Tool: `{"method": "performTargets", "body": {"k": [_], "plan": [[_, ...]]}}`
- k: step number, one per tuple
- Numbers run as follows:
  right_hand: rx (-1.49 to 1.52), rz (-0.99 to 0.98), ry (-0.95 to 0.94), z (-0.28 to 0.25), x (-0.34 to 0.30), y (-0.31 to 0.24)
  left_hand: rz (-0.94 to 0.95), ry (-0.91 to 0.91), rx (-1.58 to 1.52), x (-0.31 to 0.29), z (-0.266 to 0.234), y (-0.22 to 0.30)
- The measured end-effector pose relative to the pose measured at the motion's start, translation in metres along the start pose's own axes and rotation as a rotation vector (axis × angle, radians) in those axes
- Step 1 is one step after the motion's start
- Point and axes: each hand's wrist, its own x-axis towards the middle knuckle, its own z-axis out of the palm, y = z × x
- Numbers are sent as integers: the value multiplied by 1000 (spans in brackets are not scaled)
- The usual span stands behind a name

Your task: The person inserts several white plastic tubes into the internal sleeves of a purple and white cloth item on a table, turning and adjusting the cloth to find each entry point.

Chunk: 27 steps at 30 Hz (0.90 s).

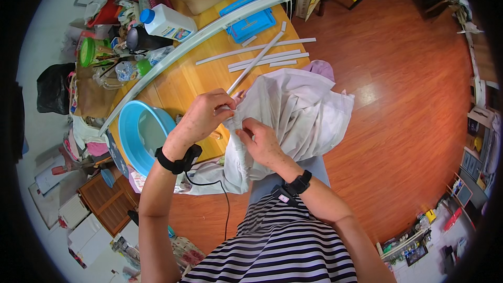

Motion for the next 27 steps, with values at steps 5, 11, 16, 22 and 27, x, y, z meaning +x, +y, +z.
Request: {"method": "performTargets", "body": {"k": [5,11,16,22,27], "plan": [[-53,7,-23,0,-5,-1,60,8,-160,-4,7,-3],[-16,37,-39,2,1,-2,46,79,3,-7,7,0],[30,33,13,7,0,1,15,75,67,-11,2,3],[29,25,6,7,3,-2,-8,126,100,-15,6,-3],[40,9,-29,6,4,-2,28,94,27,-13,4,-9]]}}
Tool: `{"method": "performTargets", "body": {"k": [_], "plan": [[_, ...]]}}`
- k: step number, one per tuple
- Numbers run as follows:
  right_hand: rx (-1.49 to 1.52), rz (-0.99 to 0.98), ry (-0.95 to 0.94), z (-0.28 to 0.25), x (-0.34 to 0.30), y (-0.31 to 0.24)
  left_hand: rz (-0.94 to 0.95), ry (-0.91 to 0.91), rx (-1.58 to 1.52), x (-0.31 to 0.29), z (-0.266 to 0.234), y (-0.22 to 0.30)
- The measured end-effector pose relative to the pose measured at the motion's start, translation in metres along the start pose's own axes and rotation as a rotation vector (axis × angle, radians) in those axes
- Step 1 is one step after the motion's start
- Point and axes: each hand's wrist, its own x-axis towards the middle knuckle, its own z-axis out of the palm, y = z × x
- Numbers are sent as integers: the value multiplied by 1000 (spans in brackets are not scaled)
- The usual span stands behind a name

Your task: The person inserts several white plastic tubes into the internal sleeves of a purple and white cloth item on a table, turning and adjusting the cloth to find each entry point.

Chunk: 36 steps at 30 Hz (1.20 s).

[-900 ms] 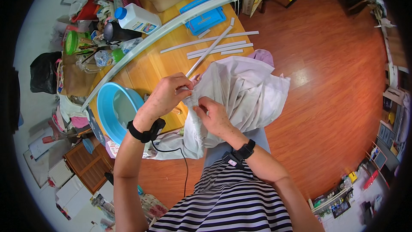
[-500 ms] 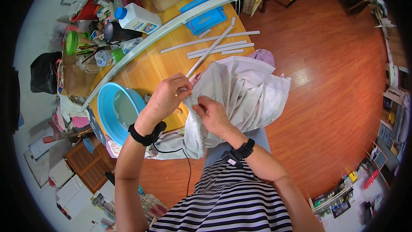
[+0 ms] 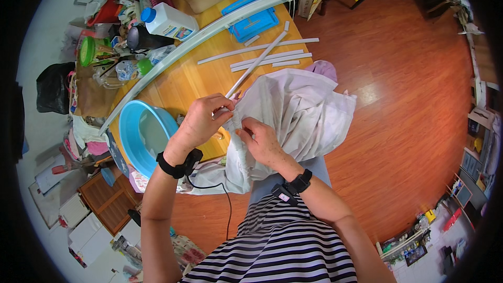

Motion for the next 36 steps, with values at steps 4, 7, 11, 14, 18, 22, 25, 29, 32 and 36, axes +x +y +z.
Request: {"method": "performTargets", "body": {"k": [4,7,11,14,18,22,25,29,32,36], "plan": [[-11,21,-30,-1,1,-2,-59,-21,-147,3,-3,0],[-33,-10,-20,-1,3,-4,-71,-24,-180,3,-4,1],[-29,-3,-50,-1,4,-3,26,22,-198,1,-1,-3],[-24,7,-45,-2,5,-3,78,55,-2,2,-1,1],[5,7,-26,-2,4,-2,-22,-12,-50,1,-8,0],[-27,-1,-27,-3,3,-3,46,3,-124,0,-3,-11],[-60,6,-25,-3,6,-4,2,16,-102,0,-3,-7],[-90,25,-48,-1,9,-3,-53,65,59,0,1,-3],[-88,17,-30,1,11,-3,-20,119,94,-2,3,0],[-77,38,-32,4,11,-2,35,115,-86,-5,2,0]]}}
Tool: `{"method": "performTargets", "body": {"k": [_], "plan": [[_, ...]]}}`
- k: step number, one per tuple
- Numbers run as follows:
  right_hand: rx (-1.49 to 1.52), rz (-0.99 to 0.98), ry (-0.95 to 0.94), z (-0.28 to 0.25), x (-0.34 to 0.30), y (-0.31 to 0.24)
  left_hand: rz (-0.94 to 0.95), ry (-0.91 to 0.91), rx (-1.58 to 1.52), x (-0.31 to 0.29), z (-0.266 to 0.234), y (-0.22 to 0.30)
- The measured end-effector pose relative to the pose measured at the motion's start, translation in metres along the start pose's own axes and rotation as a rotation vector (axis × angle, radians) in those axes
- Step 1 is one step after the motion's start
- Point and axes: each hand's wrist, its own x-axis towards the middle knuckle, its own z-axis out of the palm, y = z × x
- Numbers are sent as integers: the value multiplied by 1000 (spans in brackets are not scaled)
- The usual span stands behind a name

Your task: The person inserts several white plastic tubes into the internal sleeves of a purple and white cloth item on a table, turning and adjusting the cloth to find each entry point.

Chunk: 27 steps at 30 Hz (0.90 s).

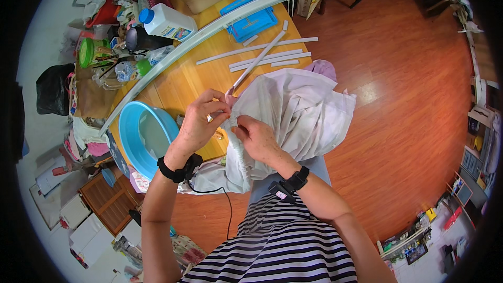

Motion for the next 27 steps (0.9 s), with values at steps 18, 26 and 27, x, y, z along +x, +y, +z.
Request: {"method": "performTargets", "body": {"k": [18,26,27], "plan": [[-100,-49,-148,-11,5,-4,-62,-37,90,3,-2,-4],[-103,-38,-189,-13,7,-7,-41,-61,83,0,-3,-4],[-102,-37,-193,-12,8,-6,-40,-64,69,-1,-3,-4]]}}
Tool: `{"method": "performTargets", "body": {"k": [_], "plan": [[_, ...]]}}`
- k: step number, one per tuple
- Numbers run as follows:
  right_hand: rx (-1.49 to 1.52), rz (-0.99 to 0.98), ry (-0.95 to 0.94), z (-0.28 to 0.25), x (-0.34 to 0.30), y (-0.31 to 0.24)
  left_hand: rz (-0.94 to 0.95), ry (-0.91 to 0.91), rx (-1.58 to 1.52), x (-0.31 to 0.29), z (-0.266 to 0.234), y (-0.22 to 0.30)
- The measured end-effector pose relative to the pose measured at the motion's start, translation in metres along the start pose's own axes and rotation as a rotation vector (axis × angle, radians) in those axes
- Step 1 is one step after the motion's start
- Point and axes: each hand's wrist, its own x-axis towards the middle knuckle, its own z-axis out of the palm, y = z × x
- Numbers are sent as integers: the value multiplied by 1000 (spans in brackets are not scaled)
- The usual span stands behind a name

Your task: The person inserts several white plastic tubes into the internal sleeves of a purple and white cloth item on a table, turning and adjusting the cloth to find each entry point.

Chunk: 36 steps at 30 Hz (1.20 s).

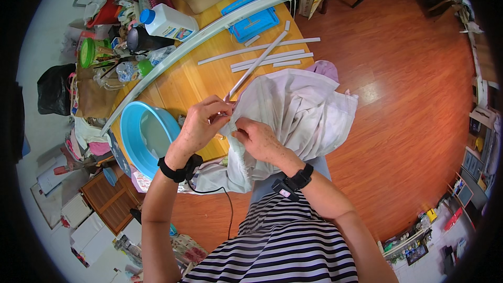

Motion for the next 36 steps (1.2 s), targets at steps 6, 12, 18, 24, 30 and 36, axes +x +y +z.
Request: {"method": "performTargets", "body": {"k": [6,12,18,24,30,36], "plan": [[-5,6,-49,-3,3,1,-34,-33,-50,-2,8,-6],[-33,-56,-20,-2,2,4,-141,-83,-170,0,5,-8],[79,-26,-59,2,2,5,-254,-175,-294,-2,2,-8],[155,-19,-96,3,3,14,-305,-152,-421,-3,11,-16],[112,0,-125,0,4,5,-293,-94,-429,-6,19,-15],[186,-25,-26,10,5,13,-251,18,-310,-14,26,-19]]}}
